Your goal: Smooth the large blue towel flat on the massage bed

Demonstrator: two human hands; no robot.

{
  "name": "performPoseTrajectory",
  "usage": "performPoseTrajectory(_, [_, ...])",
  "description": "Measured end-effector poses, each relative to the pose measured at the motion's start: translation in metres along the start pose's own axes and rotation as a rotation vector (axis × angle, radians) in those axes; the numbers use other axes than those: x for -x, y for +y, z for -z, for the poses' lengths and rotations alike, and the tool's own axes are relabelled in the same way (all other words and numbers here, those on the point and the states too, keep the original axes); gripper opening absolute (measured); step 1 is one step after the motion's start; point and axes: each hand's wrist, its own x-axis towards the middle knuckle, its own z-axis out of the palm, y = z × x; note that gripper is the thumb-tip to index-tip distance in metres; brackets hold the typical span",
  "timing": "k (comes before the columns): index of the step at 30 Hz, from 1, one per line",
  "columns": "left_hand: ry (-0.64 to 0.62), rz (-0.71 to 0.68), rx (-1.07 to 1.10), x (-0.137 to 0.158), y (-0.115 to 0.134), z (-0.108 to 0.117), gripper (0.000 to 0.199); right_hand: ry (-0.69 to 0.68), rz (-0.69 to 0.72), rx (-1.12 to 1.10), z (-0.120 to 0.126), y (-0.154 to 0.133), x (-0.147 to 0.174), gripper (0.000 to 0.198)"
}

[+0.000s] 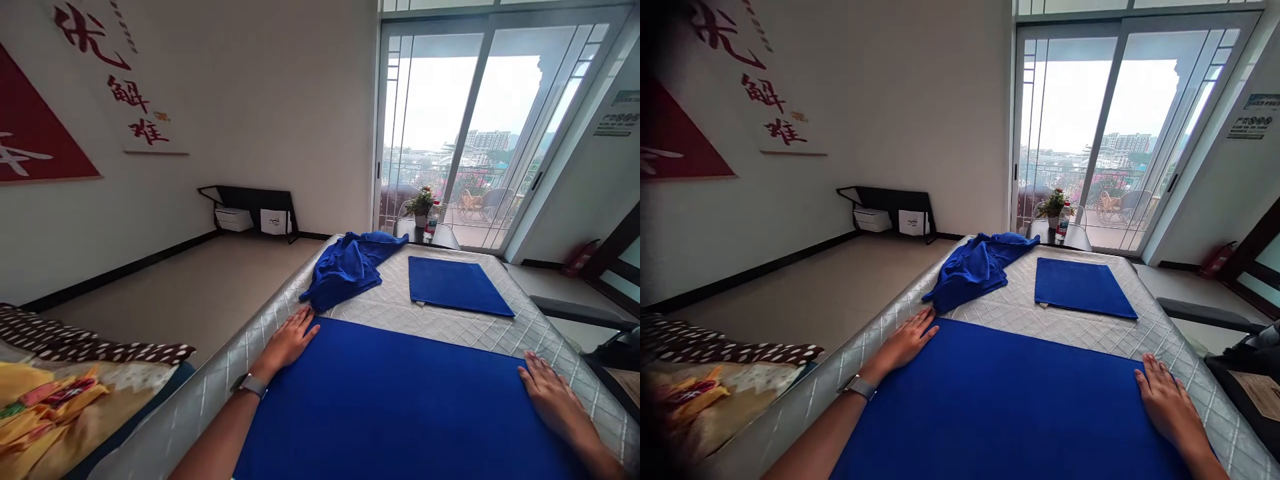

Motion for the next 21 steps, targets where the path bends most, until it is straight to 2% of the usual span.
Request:
performPoseTrajectory(7, [0.031,0.025,-0.005,0.002,0.006,0.003,0.065,-0.003,-0.047,0.078,0.019,-0.020,0.001,0.074])
performPoseTrajectory(11, [0.038,0.020,-0.003,0.004,0.009,0.007,0.063,0.018,-0.078,0.206,0.047,-0.055,0.006,0.070])
performPoseTrajectory(13, [0.040,0.017,-0.006,0.005,0.010,0.009,0.062,0.064,-0.028,0.236,0.063,-0.090,0.011,0.068])
performPoseTrajectory(15, [0.035,0.014,-0.009,0.006,0.012,0.011,0.063,0.068,0.056,0.189,0.075,-0.139,0.017,0.067])
performPoseTrajectory(19, [0.051,0.007,-0.008,0.008,0.015,0.014,0.063,-0.070,0.254,-0.065,0.088,-0.250,0.031,0.068])
performPoseTrajectory(21, [0.066,-0.002,-0.016,0.008,0.015,0.014,0.061,-0.147,0.326,-0.145,0.088,-0.291,0.038,0.070])
